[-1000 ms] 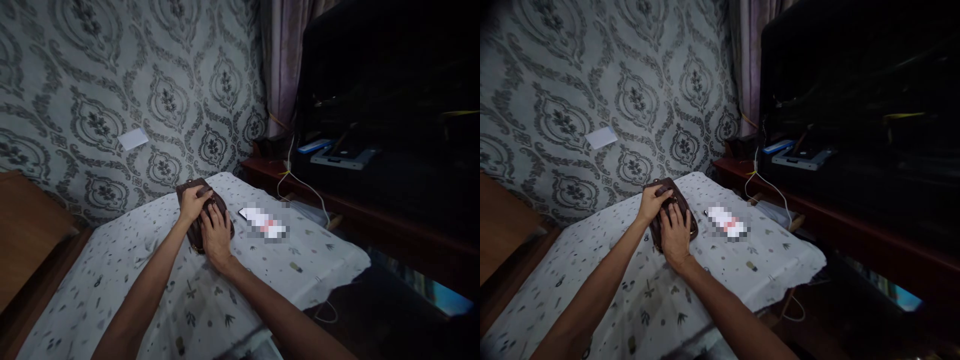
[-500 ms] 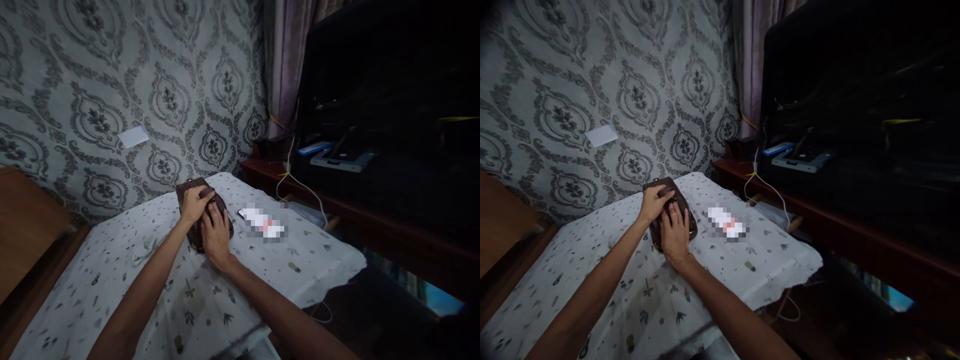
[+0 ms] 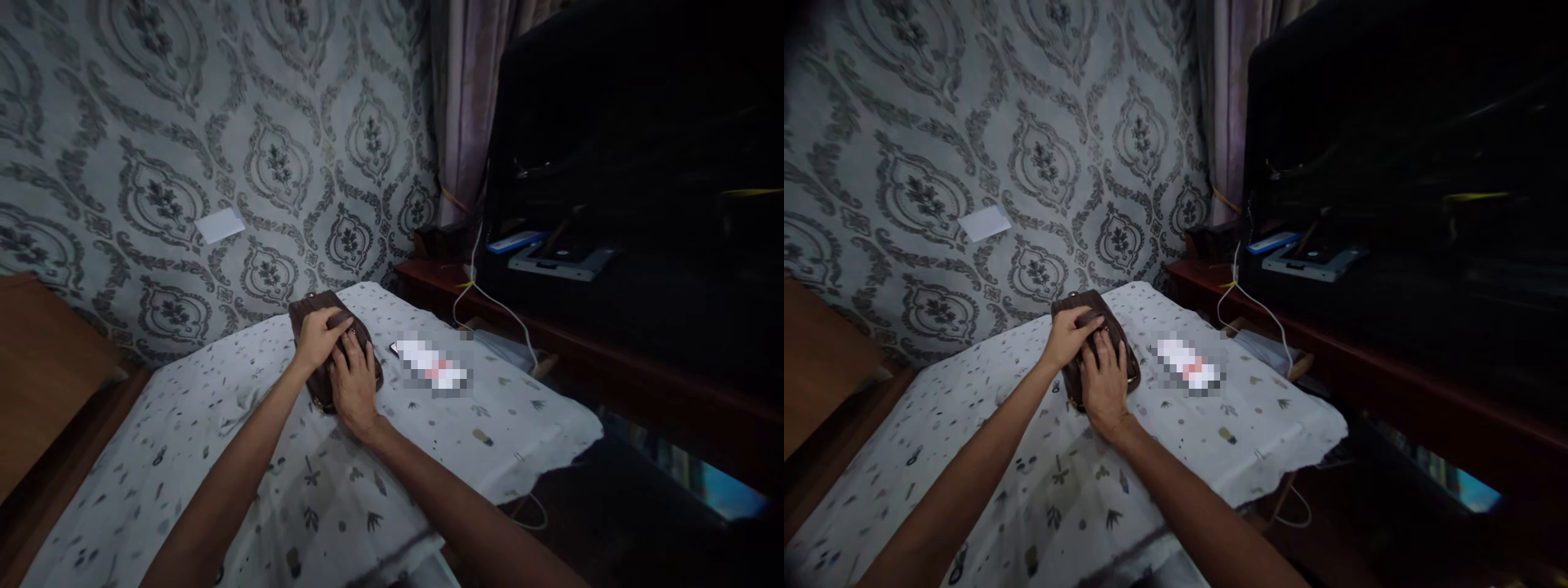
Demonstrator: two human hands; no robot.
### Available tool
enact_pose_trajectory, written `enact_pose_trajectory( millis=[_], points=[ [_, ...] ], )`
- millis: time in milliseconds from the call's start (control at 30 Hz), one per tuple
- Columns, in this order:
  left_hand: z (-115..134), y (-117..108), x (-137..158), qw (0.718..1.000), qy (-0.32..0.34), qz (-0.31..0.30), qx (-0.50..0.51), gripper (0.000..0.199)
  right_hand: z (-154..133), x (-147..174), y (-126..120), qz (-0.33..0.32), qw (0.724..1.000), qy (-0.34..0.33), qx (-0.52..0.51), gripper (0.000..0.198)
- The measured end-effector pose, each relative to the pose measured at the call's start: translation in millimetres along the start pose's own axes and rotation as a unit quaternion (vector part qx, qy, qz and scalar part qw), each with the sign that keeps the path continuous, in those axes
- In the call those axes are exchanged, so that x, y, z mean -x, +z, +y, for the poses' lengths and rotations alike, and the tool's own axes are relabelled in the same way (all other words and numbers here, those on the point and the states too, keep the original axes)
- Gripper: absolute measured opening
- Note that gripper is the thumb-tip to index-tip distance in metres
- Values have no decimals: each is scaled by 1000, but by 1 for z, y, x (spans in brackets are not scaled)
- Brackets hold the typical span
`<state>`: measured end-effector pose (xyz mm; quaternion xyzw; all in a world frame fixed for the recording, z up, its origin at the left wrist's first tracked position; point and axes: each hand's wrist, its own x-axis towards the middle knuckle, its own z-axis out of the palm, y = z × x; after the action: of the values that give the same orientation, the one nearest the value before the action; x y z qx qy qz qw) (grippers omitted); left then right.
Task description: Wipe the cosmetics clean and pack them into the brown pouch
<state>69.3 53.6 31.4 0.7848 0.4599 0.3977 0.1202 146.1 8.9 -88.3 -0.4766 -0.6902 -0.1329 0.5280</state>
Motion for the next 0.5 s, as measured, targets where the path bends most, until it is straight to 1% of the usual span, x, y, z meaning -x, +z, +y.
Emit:
enact_pose_trajectory(
  millis=[100,167,233,267,333,400,500],
  points=[
    [3,-9,2,997,56,-6,-58,11,0,0,-2,-4,1000,6,-5,41],
    [3,-19,5,992,77,-13,-101,17,0,-1,-3,-10,1000,11,-11,43],
    [1,-31,7,988,64,-15,-140,22,-1,-1,-5,-15,1000,11,-16,44],
    [-1,-37,9,986,50,-14,-156,21,-1,-1,-6,-15,1000,10,-17,44],
    [-4,-47,12,982,22,-9,-187,13,-1,-2,-6,-12,1000,8,-18,45],
    [-6,-52,16,978,5,-5,-207,4,-1,-1,-6,-14,1000,7,-21,46],
    [-7,-52,22,976,0,5,-217,11,0,-1,-5,-15,1000,7,-25,47]
  ],
)
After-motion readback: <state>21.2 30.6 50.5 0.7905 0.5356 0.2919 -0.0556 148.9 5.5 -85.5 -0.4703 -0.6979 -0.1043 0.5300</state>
